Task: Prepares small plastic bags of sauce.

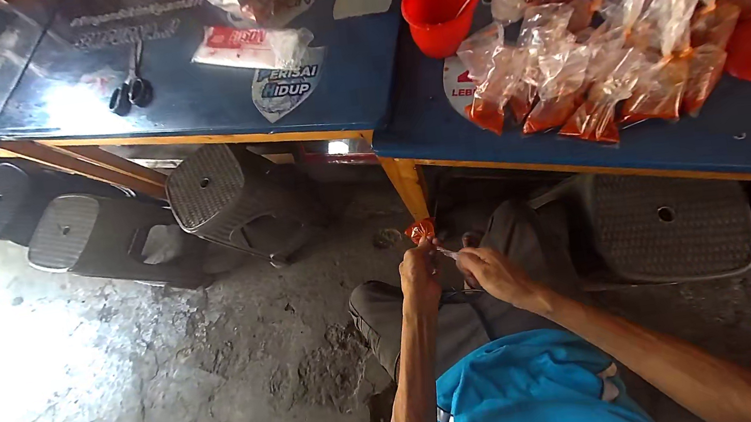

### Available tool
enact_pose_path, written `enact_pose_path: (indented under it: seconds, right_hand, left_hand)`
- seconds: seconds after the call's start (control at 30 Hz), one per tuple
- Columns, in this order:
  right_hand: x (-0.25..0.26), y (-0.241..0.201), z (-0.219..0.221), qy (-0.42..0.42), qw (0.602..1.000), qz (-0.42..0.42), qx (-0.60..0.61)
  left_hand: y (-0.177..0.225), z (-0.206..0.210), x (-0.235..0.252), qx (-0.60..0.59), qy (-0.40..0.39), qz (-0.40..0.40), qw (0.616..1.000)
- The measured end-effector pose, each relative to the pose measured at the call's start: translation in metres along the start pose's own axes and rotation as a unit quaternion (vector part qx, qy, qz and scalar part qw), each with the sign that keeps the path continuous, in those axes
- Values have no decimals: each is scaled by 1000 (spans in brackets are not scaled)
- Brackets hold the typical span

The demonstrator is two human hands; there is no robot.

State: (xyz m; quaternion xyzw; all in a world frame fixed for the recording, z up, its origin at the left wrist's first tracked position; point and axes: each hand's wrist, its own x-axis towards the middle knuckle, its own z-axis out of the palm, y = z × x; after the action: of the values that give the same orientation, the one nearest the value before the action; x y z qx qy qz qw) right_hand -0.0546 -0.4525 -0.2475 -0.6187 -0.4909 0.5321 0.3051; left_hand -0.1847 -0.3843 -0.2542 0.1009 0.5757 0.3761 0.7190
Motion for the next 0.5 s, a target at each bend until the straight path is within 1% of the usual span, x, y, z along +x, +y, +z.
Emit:
enact_pose_path:
  seconds: [0.07,0.1,0.17,0.2,0.23,0.3,0.37,0.43,0.5]
  right_hand:
    - [2,1,-2,4,990,36,138]
    - [4,1,-6,6,983,63,174]
    - [9,4,-11,21,977,95,188]
    - [13,9,-11,37,981,86,172]
    - [16,16,-11,55,987,59,136]
    - [19,26,-11,92,996,-15,7]
    - [17,28,-10,122,982,-66,-128]
    - [12,30,-8,112,966,-96,-213]
    - [6,36,-2,81,954,-136,-253]
  left_hand:
    - [-1,-1,0,3,7,3,1000]
    - [-2,-1,0,12,12,6,1000]
    - [-6,-3,-1,32,18,12,999]
    - [-8,-4,-1,39,20,12,999]
    - [-10,-5,-1,42,23,12,999]
    - [-14,-5,-1,45,32,10,998]
    - [-15,-4,-3,45,40,11,998]
    - [-13,-3,-5,55,55,19,997]
    - [-10,-2,-4,78,69,32,994]
